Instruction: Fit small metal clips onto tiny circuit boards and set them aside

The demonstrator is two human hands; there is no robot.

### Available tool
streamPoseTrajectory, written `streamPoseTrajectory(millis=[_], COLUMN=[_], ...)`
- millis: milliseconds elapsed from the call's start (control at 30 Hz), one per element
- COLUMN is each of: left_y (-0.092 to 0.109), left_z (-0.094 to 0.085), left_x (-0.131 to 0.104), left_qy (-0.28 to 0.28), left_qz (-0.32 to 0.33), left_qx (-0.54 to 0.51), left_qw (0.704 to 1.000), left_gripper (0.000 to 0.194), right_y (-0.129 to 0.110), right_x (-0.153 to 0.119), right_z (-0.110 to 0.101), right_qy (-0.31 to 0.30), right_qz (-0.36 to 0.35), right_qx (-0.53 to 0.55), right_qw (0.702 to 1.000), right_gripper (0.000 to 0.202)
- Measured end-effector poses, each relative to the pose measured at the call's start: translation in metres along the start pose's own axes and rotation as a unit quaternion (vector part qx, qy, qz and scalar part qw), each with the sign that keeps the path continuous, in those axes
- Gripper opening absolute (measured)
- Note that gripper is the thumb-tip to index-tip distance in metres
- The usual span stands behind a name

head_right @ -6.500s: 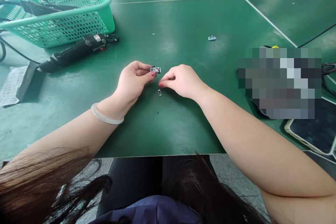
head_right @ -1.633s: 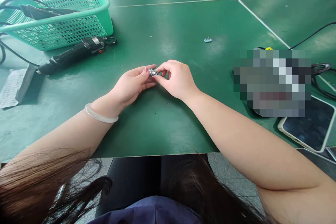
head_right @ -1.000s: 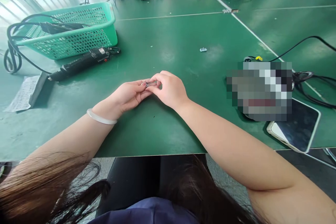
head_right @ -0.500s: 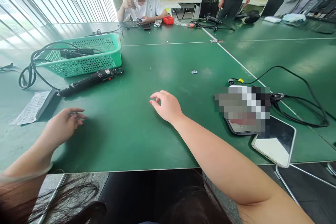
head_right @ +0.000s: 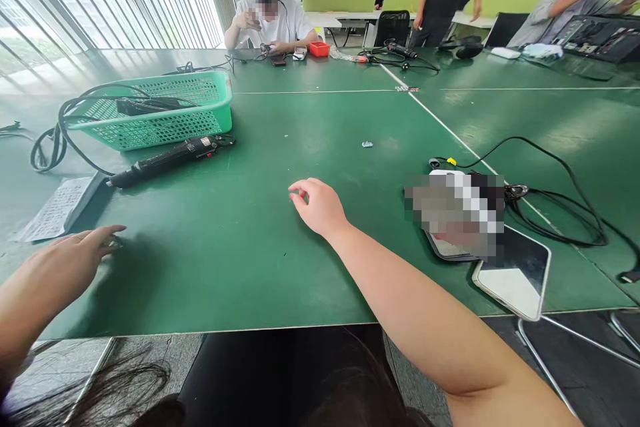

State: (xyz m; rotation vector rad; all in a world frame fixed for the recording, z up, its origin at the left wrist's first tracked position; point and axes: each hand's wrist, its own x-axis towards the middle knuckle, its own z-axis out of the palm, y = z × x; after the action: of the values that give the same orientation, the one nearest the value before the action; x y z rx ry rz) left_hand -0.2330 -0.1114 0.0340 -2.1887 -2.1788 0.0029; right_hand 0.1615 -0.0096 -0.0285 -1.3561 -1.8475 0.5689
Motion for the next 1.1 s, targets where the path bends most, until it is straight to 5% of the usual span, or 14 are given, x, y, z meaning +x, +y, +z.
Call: streamPoseTrajectory(millis=[200, 733, 967, 1100], left_y=[-0.011, -0.017, -0.016, -0.005], left_z=[0.000, 0.002, 0.003, -0.007], left_x=[0.006, 0.006, 0.002, -0.001], left_qy=[-0.004, -0.004, 0.022, 0.018], left_qz=[-0.112, -0.110, -0.153, -0.248], left_qx=[-0.026, 0.000, -0.073, -0.221], left_qw=[0.993, 0.994, 0.985, 0.943], left_gripper=[0.026, 0.029, 0.025, 0.028], right_y=[0.002, -0.003, -0.001, -0.001], right_x=[0.001, 0.001, 0.002, 0.001], right_z=[0.000, -0.002, -0.002, -0.002], right_qy=[0.003, -0.002, -0.005, -0.003], right_qz=[0.002, 0.006, -0.001, 0.003], right_qx=[0.006, 0.018, 0.014, 0.013], right_qw=[1.000, 1.000, 1.000, 1.000], right_gripper=[0.017, 0.017, 0.017, 0.017])
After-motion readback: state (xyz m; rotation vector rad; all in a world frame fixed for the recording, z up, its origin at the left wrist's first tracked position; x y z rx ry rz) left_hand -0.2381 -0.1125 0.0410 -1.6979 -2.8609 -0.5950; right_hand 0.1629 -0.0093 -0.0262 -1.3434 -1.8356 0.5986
